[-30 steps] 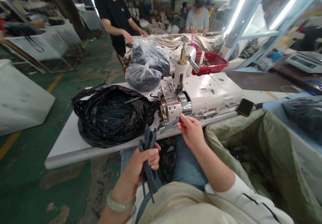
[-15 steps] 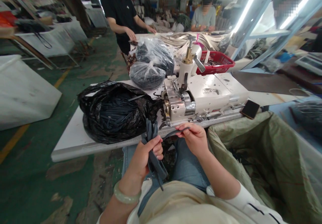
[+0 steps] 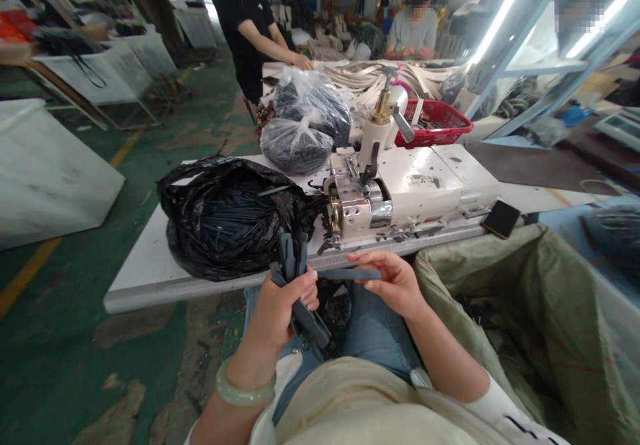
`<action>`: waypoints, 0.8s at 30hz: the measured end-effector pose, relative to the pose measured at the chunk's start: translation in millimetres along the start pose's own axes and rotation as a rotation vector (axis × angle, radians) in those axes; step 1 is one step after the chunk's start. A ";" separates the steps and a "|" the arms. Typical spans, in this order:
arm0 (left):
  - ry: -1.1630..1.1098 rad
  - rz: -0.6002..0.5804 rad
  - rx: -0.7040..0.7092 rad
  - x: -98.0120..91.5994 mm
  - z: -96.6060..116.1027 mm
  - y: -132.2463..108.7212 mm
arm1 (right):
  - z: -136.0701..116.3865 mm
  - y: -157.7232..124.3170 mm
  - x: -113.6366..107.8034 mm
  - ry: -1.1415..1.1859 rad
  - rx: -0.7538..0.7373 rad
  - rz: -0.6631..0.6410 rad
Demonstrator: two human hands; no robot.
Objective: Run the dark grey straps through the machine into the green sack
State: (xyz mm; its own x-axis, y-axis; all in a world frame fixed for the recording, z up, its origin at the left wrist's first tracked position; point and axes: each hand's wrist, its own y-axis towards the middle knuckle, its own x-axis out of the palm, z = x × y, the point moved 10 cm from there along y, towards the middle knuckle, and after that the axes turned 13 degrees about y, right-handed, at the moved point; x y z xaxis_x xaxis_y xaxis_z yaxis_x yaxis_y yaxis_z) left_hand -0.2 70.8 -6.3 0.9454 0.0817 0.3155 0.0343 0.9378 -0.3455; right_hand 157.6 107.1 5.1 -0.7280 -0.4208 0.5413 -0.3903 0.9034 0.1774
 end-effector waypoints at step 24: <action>0.012 0.054 -0.062 -21.5 7.9 13.1 | 11.9 92.0 -88.9 -0.055 0.192 0.455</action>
State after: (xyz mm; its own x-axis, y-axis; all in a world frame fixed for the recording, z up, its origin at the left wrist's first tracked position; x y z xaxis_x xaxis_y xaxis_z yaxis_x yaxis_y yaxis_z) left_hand -22.7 84.0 -10.6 0.9502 0.1272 0.2844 0.0027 0.9094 -0.4158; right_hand 179.7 226.6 -36.5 -0.8754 0.0046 0.4834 -0.1186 0.9674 -0.2239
